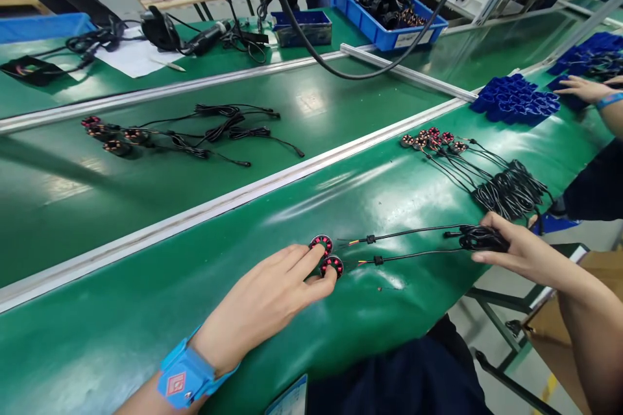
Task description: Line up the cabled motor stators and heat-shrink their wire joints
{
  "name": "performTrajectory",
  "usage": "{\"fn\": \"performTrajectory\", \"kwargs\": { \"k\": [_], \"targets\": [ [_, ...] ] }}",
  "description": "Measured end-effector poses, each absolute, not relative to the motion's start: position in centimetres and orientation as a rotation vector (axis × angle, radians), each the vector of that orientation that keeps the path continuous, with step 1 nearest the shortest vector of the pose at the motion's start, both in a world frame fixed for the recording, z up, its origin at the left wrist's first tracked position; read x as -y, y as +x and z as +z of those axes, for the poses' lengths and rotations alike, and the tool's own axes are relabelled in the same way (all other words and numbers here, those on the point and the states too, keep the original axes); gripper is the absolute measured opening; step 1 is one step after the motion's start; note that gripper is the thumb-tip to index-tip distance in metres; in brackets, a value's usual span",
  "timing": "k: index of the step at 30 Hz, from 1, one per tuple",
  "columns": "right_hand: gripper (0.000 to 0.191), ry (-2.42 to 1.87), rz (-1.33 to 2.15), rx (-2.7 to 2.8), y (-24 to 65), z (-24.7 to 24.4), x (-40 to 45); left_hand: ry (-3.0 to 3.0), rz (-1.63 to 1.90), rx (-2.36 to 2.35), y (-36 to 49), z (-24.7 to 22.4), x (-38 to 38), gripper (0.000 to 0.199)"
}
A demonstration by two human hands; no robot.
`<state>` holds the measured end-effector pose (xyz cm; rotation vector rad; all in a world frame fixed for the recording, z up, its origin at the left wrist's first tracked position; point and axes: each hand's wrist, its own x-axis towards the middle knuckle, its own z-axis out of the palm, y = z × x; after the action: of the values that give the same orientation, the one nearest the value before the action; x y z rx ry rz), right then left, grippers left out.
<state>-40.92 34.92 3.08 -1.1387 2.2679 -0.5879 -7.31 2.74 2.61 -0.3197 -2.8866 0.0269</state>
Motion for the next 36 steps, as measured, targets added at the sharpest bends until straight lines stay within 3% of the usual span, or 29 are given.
{"fn": "performTrajectory", "kwargs": {
  "k": [7, 18, 23, 29, 33, 36],
  "targets": [
    [0.045, -0.917, -0.704, -2.181, -40.8, 3.2, -37.4, -0.367, 0.053, 2.798, -7.2, 4.0, -3.7, 0.029],
    [0.051, -1.096, -0.652, -2.304, -40.3, 3.4, -36.0, -0.399, 0.009, 2.861, -9.1, 1.9, -1.1, 0.028],
    [0.046, -1.134, -0.549, -2.213, -40.5, 1.2, -34.6, -0.441, -0.094, 3.061, -14.5, -1.0, 2.1, 0.031],
    [0.042, -0.974, -0.565, -2.609, -43.0, -2.4, -36.6, -0.48, -0.164, 3.129, -24.8, -2.0, 2.8, 0.026],
    [0.046, -0.809, -0.307, -2.921, -45.0, -2.9, -37.4, -0.427, -0.154, 3.083, -33.0, -2.1, 1.4, 0.024],
    [0.051, -0.825, -0.004, -3.162, -45.0, -2.0, -37.3, -0.32, -0.17, 3.013, -36.4, -1.9, 0.1, 0.037]
  ]
}}
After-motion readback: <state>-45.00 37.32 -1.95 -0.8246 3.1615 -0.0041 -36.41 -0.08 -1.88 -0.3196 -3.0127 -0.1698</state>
